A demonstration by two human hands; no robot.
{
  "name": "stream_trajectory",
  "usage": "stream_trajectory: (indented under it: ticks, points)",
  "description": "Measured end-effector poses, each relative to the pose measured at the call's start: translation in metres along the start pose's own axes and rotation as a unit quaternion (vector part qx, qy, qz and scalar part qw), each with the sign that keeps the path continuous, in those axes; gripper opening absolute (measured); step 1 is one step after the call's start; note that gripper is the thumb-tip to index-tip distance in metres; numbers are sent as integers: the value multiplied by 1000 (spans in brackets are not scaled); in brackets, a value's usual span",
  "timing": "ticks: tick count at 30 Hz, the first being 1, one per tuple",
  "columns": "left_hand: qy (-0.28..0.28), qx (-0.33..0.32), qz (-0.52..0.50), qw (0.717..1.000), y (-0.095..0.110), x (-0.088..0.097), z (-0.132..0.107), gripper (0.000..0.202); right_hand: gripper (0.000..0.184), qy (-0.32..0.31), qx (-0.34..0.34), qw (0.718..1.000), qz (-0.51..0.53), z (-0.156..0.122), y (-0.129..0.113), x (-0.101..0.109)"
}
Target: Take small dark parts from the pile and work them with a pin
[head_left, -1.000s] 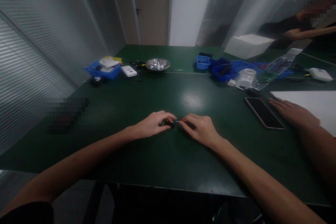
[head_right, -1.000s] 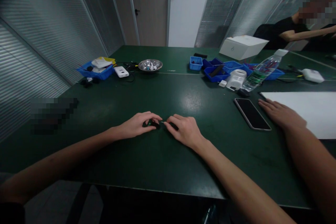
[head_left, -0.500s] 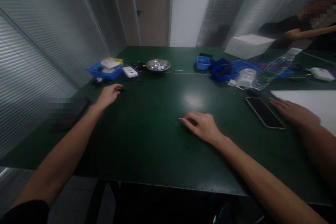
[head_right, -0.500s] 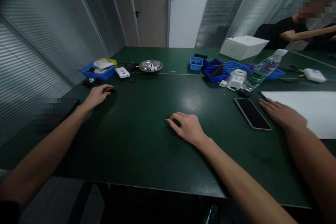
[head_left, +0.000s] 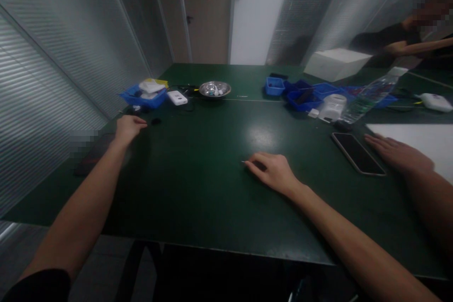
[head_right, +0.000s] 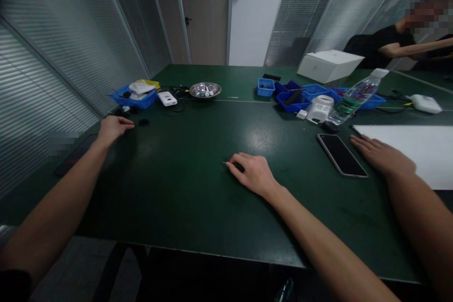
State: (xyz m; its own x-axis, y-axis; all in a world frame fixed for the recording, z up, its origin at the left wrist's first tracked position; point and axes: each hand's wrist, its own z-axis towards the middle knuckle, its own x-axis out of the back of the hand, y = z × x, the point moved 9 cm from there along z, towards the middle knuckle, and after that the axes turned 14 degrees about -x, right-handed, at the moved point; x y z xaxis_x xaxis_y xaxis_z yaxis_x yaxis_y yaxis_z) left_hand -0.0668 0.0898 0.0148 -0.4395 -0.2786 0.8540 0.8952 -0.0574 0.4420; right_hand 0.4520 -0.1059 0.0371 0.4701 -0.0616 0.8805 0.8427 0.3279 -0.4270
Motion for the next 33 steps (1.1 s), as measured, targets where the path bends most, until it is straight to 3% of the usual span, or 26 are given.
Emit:
stream_trajectory:
  ticks: [3,6,11,18,25,33]
  points:
    - [6,4,25,1000,3,0,-4,17,30,-3,2,1000,1,0,0,0]
    - [46,-35,49,997,17,5,-7,17,30,-2,2,1000,-1,0,-1,0]
    - [75,-63,12,995,33,9,-12,21,29,-3,2,1000,-5,-1,-1,-1]
    - [57,18,-75,995,26,-1,-10,30,29,-3,5,1000,1,-1,-2,1]
    - [50,40,-130,989,29,-6,-11,31,30,-9,7,1000,0,-1,-4,2]
    - [88,-73,-10,993,59,1,-14,24,30,-10,4,1000,-2,-1,-2,0]
